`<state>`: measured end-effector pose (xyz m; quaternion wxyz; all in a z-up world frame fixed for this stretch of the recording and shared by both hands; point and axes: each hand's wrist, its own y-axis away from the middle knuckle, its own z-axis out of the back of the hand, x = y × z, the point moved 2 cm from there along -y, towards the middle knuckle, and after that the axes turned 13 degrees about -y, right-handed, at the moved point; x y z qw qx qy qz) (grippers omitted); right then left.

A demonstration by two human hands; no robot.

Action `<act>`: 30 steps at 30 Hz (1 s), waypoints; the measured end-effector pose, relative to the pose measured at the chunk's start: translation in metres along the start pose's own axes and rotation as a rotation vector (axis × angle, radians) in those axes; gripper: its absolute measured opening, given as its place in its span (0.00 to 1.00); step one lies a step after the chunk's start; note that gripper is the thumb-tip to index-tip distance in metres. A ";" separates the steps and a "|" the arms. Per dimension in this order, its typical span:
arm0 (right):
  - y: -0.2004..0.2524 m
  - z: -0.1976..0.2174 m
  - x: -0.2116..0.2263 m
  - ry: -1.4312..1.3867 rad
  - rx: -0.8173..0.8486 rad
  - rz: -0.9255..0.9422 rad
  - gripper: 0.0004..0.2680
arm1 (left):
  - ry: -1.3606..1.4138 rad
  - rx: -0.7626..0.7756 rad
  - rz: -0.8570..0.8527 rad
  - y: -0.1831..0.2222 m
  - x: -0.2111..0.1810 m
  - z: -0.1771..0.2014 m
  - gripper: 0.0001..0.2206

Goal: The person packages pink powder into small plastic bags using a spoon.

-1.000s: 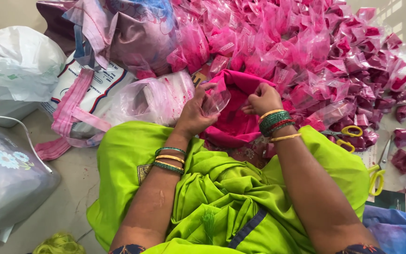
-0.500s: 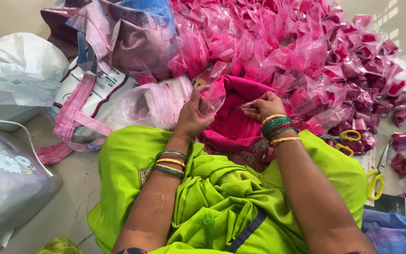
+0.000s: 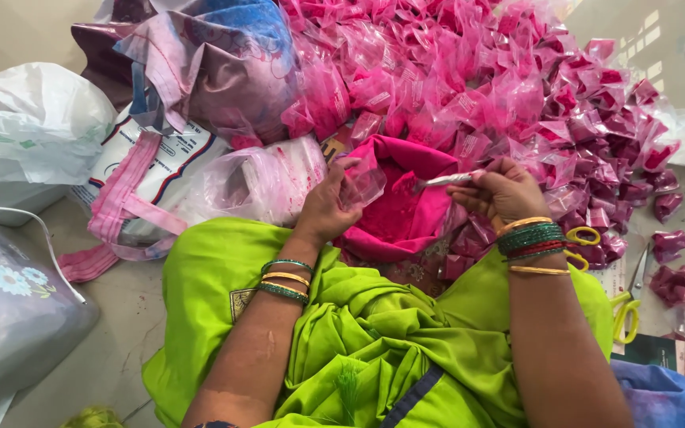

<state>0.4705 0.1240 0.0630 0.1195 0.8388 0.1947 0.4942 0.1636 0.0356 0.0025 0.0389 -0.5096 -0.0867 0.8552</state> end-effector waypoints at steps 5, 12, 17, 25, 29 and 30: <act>0.012 -0.012 0.017 -0.081 0.076 0.131 0.02 | -0.111 -0.011 0.018 0.000 -0.010 0.002 0.34; 0.023 -0.036 0.018 -0.126 0.148 0.157 0.03 | -0.250 -0.004 0.016 -0.001 -0.015 0.000 0.35; 0.026 -0.052 0.013 -0.102 0.165 0.159 0.03 | -0.117 0.016 0.058 -0.001 -0.006 -0.004 0.33; 0.047 -0.084 -0.001 0.470 0.318 0.480 0.02 | -0.037 0.001 0.007 -0.003 -0.002 -0.004 0.35; 0.083 -0.122 0.013 1.228 0.692 0.954 0.03 | -0.092 -0.046 0.018 -0.003 -0.008 0.000 0.35; 0.082 -0.121 0.013 1.226 0.695 0.954 0.03 | -0.093 -0.048 0.020 -0.003 -0.007 0.001 0.35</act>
